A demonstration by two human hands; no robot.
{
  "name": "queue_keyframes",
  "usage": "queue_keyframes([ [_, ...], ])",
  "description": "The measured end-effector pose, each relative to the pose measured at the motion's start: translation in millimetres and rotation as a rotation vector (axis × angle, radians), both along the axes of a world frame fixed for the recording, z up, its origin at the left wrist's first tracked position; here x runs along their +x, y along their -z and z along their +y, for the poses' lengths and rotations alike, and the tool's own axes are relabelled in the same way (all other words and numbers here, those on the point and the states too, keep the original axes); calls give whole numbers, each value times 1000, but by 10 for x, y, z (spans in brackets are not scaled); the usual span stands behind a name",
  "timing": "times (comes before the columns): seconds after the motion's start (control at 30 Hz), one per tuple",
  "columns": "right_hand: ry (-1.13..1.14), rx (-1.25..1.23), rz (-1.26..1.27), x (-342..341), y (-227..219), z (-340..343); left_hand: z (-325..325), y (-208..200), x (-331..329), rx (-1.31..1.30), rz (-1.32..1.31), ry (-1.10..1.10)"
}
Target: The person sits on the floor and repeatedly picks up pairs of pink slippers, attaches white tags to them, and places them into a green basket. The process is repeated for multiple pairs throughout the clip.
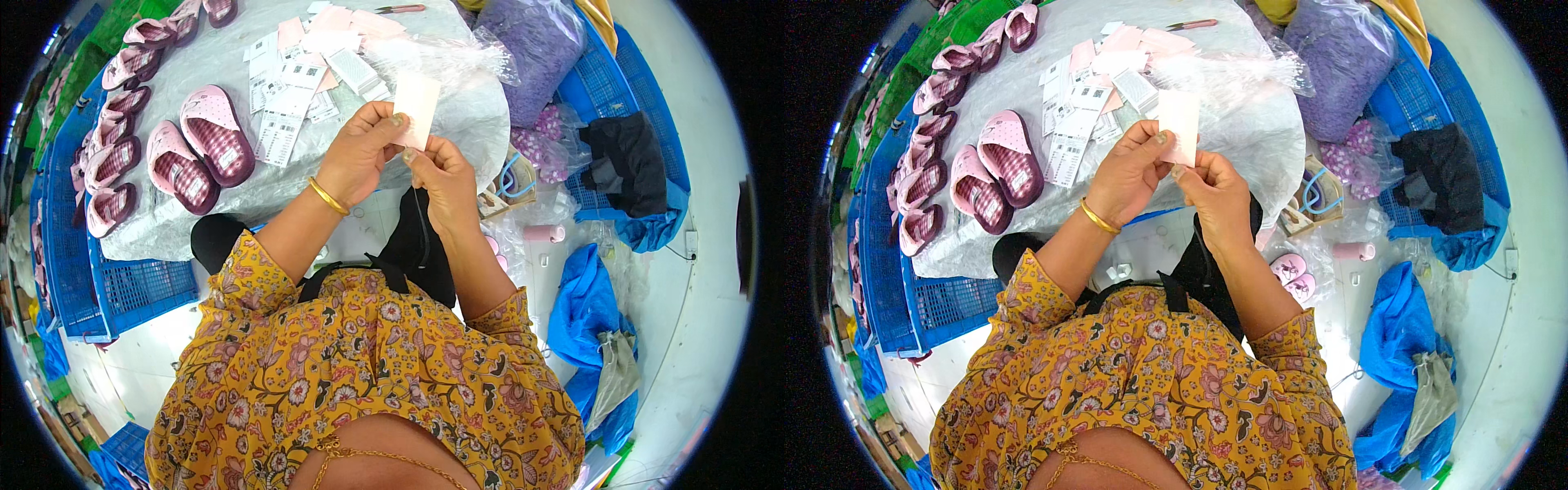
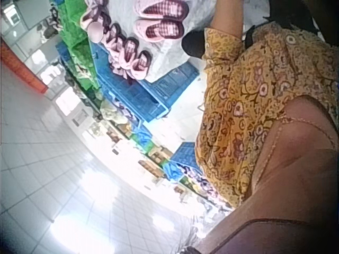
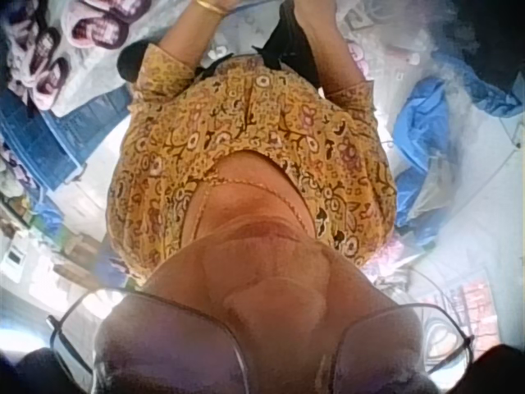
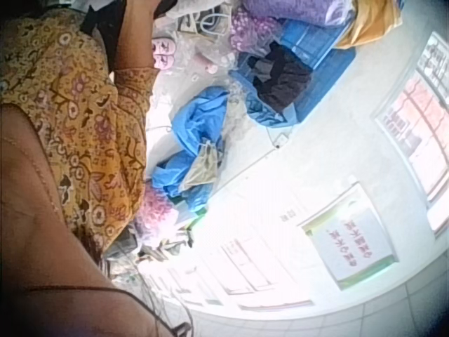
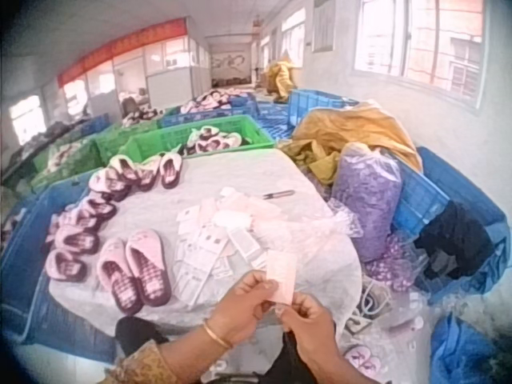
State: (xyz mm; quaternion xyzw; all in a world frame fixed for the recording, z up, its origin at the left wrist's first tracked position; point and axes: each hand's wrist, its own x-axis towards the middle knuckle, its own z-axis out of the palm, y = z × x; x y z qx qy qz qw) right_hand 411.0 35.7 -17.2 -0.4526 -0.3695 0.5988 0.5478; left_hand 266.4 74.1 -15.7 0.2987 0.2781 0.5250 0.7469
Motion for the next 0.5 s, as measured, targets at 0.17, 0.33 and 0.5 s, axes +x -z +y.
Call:
queue_keyframes([
  [0.17, 22, 9, -11, -15, 18, -17, -51, -22, 7, -31, -9, -21],
  [0.33, 74, 38, -69, -67, 28, -24, -88, -31, 2, -24, -27, -36],
  [0.5, 132, 95, -145, -136, 68, -48, -116, 12, -12, -17, -29, -63],
])
